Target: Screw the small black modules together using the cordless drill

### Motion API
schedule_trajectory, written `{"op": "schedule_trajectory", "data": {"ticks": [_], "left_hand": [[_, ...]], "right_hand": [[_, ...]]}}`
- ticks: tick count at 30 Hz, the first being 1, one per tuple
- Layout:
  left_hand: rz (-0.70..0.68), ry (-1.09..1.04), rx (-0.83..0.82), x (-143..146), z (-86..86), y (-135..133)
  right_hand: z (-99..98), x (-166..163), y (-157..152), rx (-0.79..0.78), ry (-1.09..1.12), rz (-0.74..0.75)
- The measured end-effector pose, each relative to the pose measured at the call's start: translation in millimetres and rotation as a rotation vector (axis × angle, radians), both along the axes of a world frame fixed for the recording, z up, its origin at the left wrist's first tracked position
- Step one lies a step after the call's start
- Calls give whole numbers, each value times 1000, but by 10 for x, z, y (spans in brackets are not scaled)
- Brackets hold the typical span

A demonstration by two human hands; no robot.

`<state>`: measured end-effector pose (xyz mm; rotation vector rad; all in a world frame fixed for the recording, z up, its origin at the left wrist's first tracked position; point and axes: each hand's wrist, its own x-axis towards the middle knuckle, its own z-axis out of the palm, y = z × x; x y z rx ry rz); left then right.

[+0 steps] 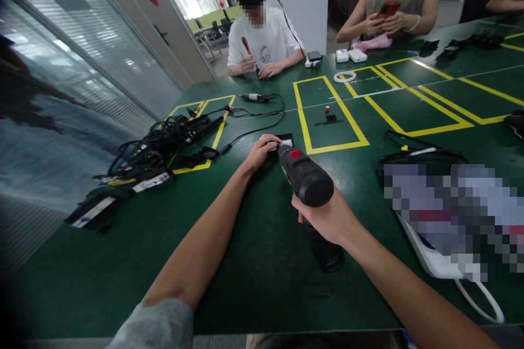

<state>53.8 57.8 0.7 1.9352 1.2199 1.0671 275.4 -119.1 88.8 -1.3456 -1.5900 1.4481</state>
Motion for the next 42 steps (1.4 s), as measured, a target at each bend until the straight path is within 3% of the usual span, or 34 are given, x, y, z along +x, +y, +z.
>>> {"op": "schedule_trajectory", "data": {"ticks": [7,18,42], "left_hand": [[6,2,-11,2,8,-11],[26,30,-9,13,22,-21],[25,55,16,14,4,-18]], "right_hand": [[-13,4,9,14,-28,-7],[32,7,-2,-15,113,-1],[32,-9,-5,17,13,17]]}}
